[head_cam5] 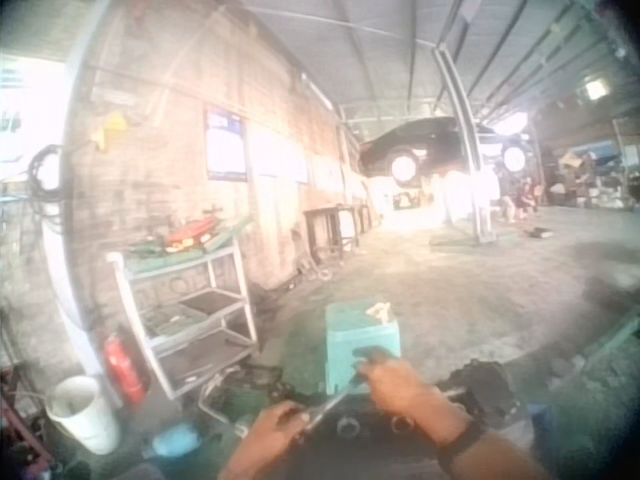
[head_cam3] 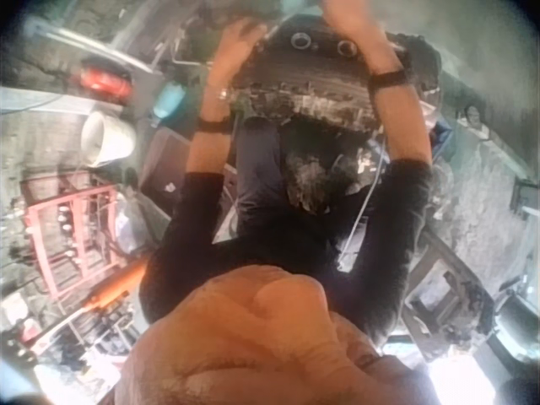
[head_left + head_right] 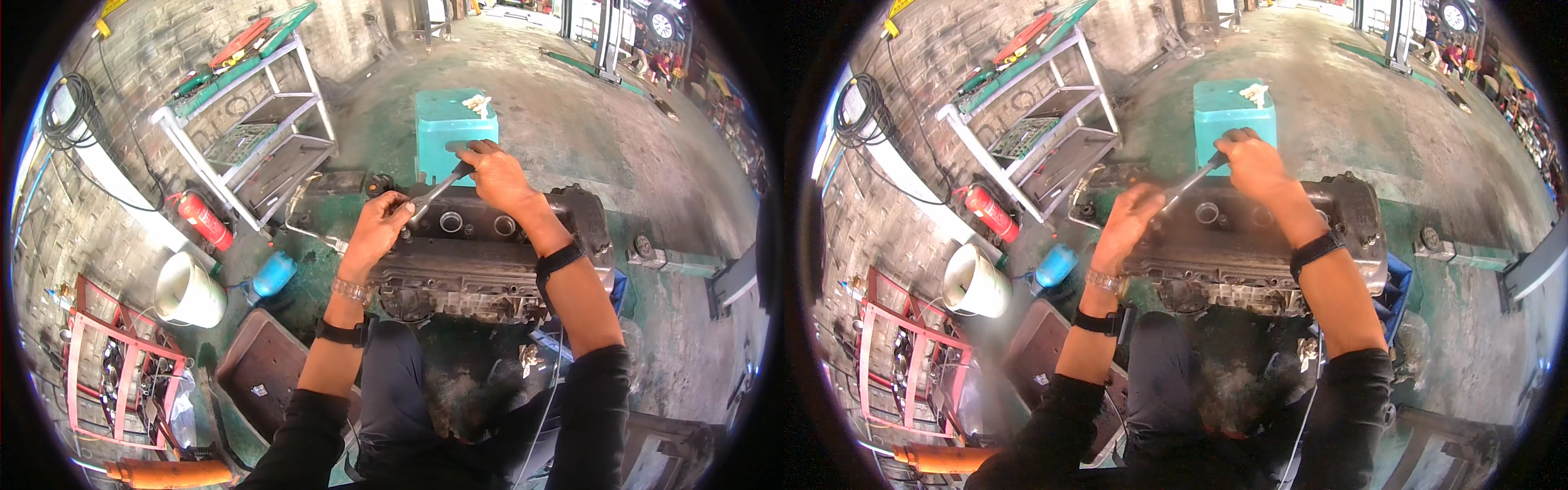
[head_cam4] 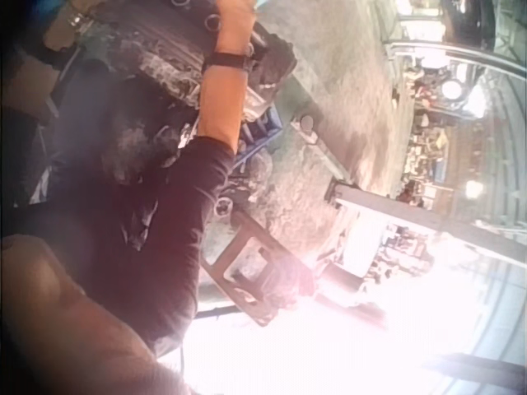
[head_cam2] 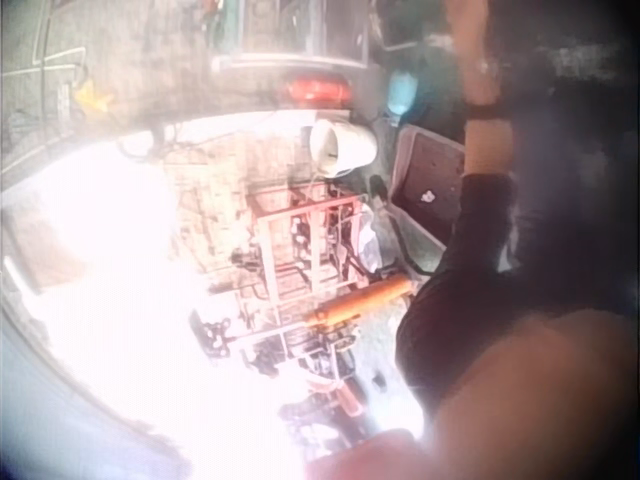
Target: The person uses a ratchet wrench to loosen and remove bolts from the top of a car engine block. They place the removed bolts into a blue parts bin and continue working on the engine throughout the clip.
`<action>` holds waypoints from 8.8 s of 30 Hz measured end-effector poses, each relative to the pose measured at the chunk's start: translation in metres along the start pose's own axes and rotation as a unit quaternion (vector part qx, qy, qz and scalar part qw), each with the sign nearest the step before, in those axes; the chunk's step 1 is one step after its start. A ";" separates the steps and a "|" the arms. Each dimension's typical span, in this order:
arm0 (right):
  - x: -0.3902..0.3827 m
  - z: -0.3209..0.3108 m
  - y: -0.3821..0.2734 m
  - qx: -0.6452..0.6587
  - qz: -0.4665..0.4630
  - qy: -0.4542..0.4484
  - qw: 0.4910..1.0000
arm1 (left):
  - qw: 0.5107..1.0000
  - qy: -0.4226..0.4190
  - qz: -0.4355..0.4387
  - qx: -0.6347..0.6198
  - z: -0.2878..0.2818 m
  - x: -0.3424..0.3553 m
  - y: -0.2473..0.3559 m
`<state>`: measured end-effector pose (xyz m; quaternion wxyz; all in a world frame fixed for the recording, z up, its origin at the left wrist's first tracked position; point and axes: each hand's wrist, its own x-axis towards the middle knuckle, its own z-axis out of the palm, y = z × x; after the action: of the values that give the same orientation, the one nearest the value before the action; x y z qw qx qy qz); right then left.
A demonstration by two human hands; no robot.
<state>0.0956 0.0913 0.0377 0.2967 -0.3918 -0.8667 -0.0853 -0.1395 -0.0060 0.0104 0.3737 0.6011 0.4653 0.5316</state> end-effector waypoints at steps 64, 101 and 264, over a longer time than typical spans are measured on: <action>-0.102 -0.080 -0.086 0.186 0.131 -0.013 0.974 | 0.971 -0.181 0.028 0.151 -0.020 0.022 0.028; -0.101 -0.082 -0.089 0.179 0.142 -0.019 0.973 | 0.982 -0.115 0.021 0.150 -0.008 0.018 0.024; -0.166 -0.052 -0.159 0.142 0.124 -0.061 0.980 | 0.997 -0.022 0.052 0.061 0.001 0.009 -0.010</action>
<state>0.0886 -0.1406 -0.0032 0.3041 -0.4543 -0.8313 0.1001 -0.1400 0.0060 0.0036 0.3186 0.6578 0.4566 0.5072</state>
